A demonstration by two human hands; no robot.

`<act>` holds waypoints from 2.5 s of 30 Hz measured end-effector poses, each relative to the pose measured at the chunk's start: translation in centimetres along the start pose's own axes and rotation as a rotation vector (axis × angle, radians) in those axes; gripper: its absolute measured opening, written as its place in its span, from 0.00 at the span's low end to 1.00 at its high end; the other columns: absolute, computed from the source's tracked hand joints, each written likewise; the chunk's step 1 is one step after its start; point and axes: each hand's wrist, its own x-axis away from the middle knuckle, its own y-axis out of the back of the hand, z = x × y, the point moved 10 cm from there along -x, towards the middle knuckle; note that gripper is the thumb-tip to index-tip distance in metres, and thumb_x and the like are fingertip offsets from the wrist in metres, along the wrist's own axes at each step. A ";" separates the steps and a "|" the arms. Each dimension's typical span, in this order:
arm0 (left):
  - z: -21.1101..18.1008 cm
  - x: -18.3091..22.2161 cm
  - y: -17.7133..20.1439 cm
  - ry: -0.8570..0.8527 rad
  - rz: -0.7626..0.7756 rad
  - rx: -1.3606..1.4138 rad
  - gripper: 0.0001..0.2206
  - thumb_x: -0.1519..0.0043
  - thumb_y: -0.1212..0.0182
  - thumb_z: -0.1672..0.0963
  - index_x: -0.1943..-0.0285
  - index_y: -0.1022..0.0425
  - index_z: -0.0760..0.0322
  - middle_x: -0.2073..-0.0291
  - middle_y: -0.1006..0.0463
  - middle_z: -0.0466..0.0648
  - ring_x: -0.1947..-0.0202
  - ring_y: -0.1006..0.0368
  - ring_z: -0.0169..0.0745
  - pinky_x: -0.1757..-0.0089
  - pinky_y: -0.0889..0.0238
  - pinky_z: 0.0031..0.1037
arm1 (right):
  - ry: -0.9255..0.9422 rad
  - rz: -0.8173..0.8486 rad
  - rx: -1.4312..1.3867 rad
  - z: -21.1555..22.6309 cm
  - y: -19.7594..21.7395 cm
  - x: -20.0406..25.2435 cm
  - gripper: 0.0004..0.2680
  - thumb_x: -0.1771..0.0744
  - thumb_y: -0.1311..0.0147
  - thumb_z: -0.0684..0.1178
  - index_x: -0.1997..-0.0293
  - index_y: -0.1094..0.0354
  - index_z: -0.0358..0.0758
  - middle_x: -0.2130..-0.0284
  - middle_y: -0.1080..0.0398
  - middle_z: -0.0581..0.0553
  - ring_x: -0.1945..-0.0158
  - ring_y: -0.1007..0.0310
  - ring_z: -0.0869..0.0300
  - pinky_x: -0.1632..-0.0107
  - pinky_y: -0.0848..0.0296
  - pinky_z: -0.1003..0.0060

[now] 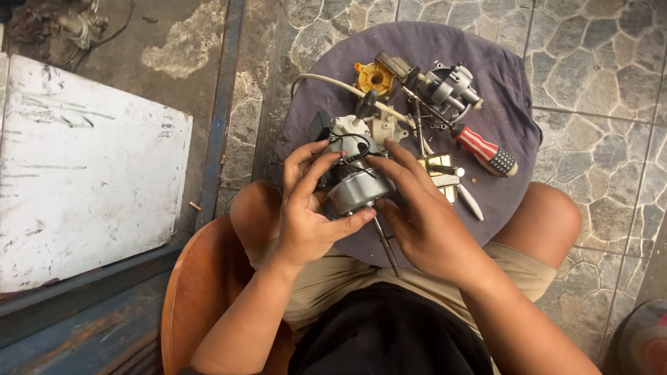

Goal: Assembling the internal components of a fan motor, including the rotor, stator, and housing.

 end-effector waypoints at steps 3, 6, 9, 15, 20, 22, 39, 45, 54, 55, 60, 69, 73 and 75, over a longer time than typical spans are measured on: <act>0.0 0.0 -0.2 0.011 0.001 0.002 0.32 0.48 0.22 0.54 0.34 0.32 0.61 0.33 0.44 0.52 0.29 0.42 0.43 0.47 0.17 0.29 | 0.007 0.010 0.081 0.6 0.4 0.1 0.19 0.31 0.53 0.39 0.30 0.45 0.40 0.27 0.50 0.32 0.24 0.49 0.41 0.30 0.44 0.51; -0.1 0.0 -0.6 -0.009 0.090 0.048 0.36 0.46 0.23 0.53 0.29 0.37 0.59 0.31 0.49 0.52 0.26 0.46 0.44 0.42 0.22 0.31 | 0.025 -0.003 0.064 0.5 0.8 0.1 0.18 0.32 0.53 0.37 0.33 0.43 0.39 0.29 0.47 0.31 0.26 0.44 0.42 0.33 0.40 0.54; -1.4 -0.7 -0.4 -0.065 0.110 -0.228 0.36 0.47 0.23 0.49 0.31 0.35 0.59 0.33 0.46 0.52 0.26 0.46 0.50 0.29 0.41 0.41 | 0.071 -0.023 0.065 1.0 1.1 0.0 0.18 0.33 0.53 0.35 0.34 0.44 0.36 0.29 0.46 0.31 0.27 0.43 0.41 0.32 0.41 0.53; -3.5 -1.3 -0.4 -0.112 0.157 -0.427 0.32 0.41 0.28 0.48 0.30 0.35 0.57 0.31 0.49 0.55 0.28 0.41 0.58 0.31 0.37 0.48 | 0.089 -0.053 0.041 1.0 1.8 0.0 0.17 0.34 0.51 0.34 0.37 0.42 0.37 0.30 0.44 0.31 0.27 0.40 0.42 0.32 0.41 0.54; -2.1 -0.6 -0.3 -0.134 0.080 -0.349 0.33 0.44 0.26 0.48 0.32 0.35 0.58 0.32 0.52 0.56 0.25 0.51 0.56 0.27 0.45 0.47 | 0.105 -0.022 0.018 1.5 1.8 -0.2 0.17 0.33 0.50 0.35 0.35 0.42 0.37 0.30 0.43 0.31 0.26 0.42 0.42 0.30 0.43 0.55; -1.5 -0.1 -0.4 -0.171 0.054 -0.300 0.33 0.44 0.25 0.49 0.32 0.36 0.59 0.31 0.54 0.56 0.24 0.54 0.59 0.27 0.48 0.50 | 0.110 -0.017 0.024 1.6 1.7 -0.2 0.18 0.33 0.50 0.35 0.35 0.42 0.38 0.30 0.43 0.31 0.26 0.41 0.41 0.31 0.41 0.54; 0.2 1.2 0.2 -0.283 -0.053 -0.402 0.32 0.45 0.21 0.53 0.34 0.34 0.61 0.31 0.39 0.54 0.26 0.41 0.51 0.24 0.68 0.66 | -0.543 -0.175 0.518 -9.0 11.3 2.8 0.06 0.31 0.44 0.51 0.52 0.22 0.54 0.57 0.22 0.52 0.53 0.24 0.55 0.63 0.29 0.53; 0.6 1.3 -0.4 -0.379 -0.080 -0.333 0.34 0.55 0.14 0.57 0.40 0.26 0.68 0.35 0.33 0.62 0.27 0.51 0.81 0.32 0.67 0.67 | -0.276 -0.211 0.725 -12.4 8.0 1.5 0.04 0.31 0.45 0.50 0.55 0.23 0.54 0.68 0.24 0.47 0.67 0.21 0.44 0.64 0.22 0.49; 1.7 2.1 -1.8 -0.423 -0.055 -0.390 0.32 0.54 0.15 0.57 0.39 0.24 0.62 0.35 0.32 0.57 0.27 0.57 0.88 0.33 0.58 0.66 | -0.354 -0.138 1.012 -15.7 6.5 2.5 0.05 0.33 0.47 0.47 0.57 0.27 0.56 0.67 0.26 0.52 0.70 0.21 0.44 0.66 0.20 0.51; 1.8 2.0 -1.8 -0.426 -0.061 -0.390 0.32 0.54 0.15 0.57 0.39 0.24 0.62 0.35 0.32 0.57 0.27 0.57 0.88 0.33 0.58 0.66 | -0.348 -0.140 1.016 -15.8 6.4 2.5 0.05 0.33 0.47 0.47 0.57 0.27 0.56 0.67 0.26 0.52 0.70 0.21 0.44 0.66 0.20 0.51; 1.1 1.6 -2.2 -0.411 -0.024 -0.412 0.32 0.54 0.16 0.57 0.38 0.24 0.57 0.36 0.32 0.54 0.26 0.61 0.88 0.34 0.57 0.68 | -0.395 -0.078 0.972 -16.2 6.3 2.4 0.08 0.34 0.53 0.45 0.55 0.29 0.48 0.64 0.25 0.45 0.65 0.20 0.40 0.64 0.19 0.47; 1.7 1.8 -3.3 -0.336 0.153 -0.514 0.31 0.47 0.22 0.62 0.34 0.31 0.55 0.32 0.40 0.52 0.24 0.62 0.83 0.29 0.59 0.73 | -0.530 -0.138 0.703 -15.5 8.3 2.8 0.08 0.32 0.53 0.50 0.58 0.35 0.37 0.62 0.28 0.31 0.60 0.28 0.31 0.58 0.32 0.40; 0.8 1.5 -3.3 -0.346 0.133 -0.524 0.31 0.47 0.21 0.61 0.35 0.31 0.57 0.32 0.39 0.53 0.24 0.61 0.84 0.28 0.57 0.69 | -0.423 -0.230 0.742 -10.7 10.0 2.7 0.06 0.33 0.49 0.48 0.63 0.35 0.36 0.70 0.28 0.35 0.62 0.28 0.38 0.56 0.33 0.45; 1.1 1.6 -3.5 -0.329 0.151 -0.547 0.33 0.46 0.19 0.59 0.33 0.33 0.55 0.30 0.39 0.53 0.24 0.61 0.84 0.29 0.54 0.70 | -0.912 -0.254 0.616 -9.1 11.5 4.7 0.09 0.35 0.47 0.59 0.56 0.28 0.50 0.56 0.23 0.41 0.48 0.27 0.41 0.54 0.29 0.45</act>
